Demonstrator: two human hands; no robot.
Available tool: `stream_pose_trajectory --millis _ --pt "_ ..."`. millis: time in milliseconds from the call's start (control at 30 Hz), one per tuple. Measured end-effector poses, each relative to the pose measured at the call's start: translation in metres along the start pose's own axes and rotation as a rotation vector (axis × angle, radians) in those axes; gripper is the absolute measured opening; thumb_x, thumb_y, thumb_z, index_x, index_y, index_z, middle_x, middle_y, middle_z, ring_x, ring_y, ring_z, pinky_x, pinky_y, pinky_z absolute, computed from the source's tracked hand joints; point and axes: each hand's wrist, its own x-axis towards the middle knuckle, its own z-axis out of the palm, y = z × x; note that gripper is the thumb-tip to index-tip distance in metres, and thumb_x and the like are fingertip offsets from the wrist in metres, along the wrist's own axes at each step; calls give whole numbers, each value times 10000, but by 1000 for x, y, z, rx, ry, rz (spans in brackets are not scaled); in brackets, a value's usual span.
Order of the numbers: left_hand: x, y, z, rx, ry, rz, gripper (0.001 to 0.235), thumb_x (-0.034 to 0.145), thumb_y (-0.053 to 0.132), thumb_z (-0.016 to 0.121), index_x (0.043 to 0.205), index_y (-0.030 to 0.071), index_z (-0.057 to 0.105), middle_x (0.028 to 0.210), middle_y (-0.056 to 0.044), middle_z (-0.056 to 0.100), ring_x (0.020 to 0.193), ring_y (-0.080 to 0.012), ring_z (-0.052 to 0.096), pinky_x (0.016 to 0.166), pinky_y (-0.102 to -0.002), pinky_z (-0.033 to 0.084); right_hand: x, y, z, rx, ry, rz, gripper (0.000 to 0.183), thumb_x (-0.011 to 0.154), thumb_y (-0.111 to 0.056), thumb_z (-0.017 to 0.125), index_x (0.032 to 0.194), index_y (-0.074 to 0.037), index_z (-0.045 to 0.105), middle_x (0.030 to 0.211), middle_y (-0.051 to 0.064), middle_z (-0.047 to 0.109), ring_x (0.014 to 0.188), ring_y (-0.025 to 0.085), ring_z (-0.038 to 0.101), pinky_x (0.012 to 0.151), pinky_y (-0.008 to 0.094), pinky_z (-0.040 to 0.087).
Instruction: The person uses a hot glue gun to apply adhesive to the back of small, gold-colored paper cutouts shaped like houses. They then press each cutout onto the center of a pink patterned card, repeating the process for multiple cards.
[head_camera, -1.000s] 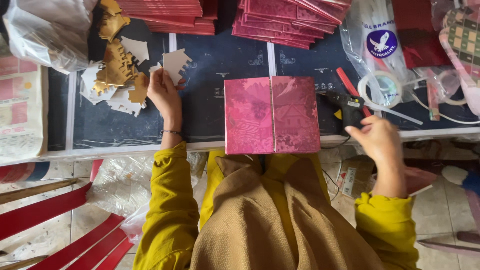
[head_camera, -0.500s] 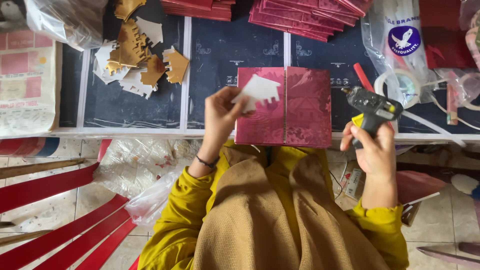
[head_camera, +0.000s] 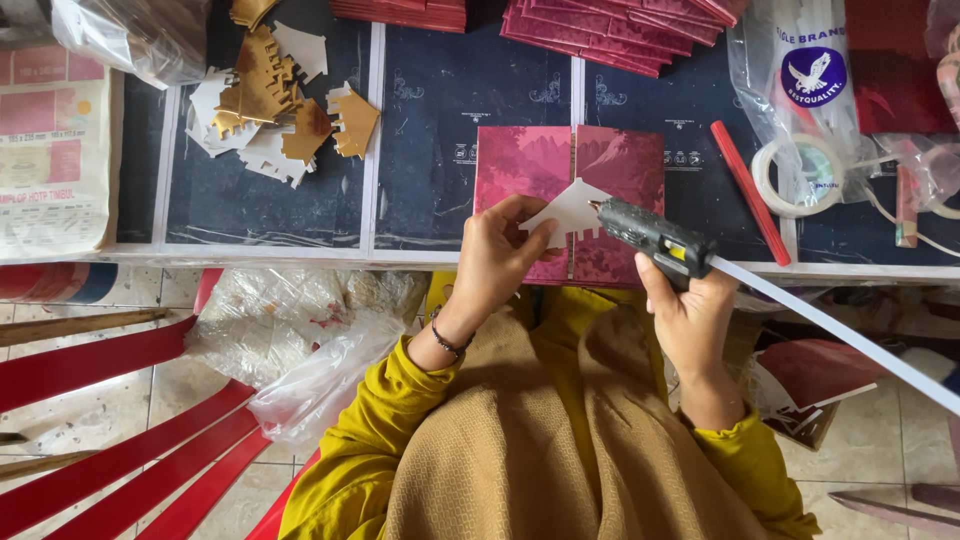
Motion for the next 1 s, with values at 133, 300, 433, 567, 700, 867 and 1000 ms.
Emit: stream_pose_trajectory --millis 133,300,433,567,700,867,1000 --pt "-2 -2 2 12 -12 2 234 911 35 752 1109 -84 712 923 -261 738 698 -302 782 644 -369 664 12 -3 6 -111 31 -53 283 1005 -23 798 752 22 679 420 66 501 369 147 517 431 265 423" --pt "-3 8 3 55 1 12 233 911 49 755 1110 -69 727 929 -272 749 747 -323 785 666 -376 658 7 -11 9 -203 27 -164 162 1004 -13 789 1094 115 747 806 246 690 819 362 723 781 492 564" --pt "-1 7 -1 -19 20 6 236 932 11 705 1117 -133 682 923 -301 723 744 -319 769 655 -394 658 -14 -1 3 -224 -31 -109 148 1007 -72 777 1046 67 741 849 216 703 818 386 723 755 468 553" --pt "1 3 -3 -41 31 9 227 937 -5 697 1115 -143 673 920 -302 714 738 -311 763 649 -403 668 -25 14 -4 -250 -15 -98 186 966 -100 830 1027 49 737 865 215 708 864 415 729 759 464 560" --pt "1 1 -1 -59 31 14 231 933 -3 700 1114 -145 669 918 -302 710 740 -305 762 649 -401 671 -6 15 -1 -231 43 -129 161 993 -66 822 1035 75 757 869 227 710 863 418 727 769 484 557" --pt "0 -4 -4 -80 17 19 233 942 5 699 1120 -141 660 922 -297 707 739 -324 768 648 -401 677 -1 21 8 -228 51 -182 192 987 -45 808 1104 100 761 976 241 730 983 417 731 867 517 563" --pt "0 -1 -7 -63 38 14 231 948 -1 695 1122 -148 658 931 -308 712 749 -329 769 651 -408 679 -18 14 3 -254 13 -116 185 987 -69 801 1097 74 759 972 256 733 980 459 721 828 525 559"
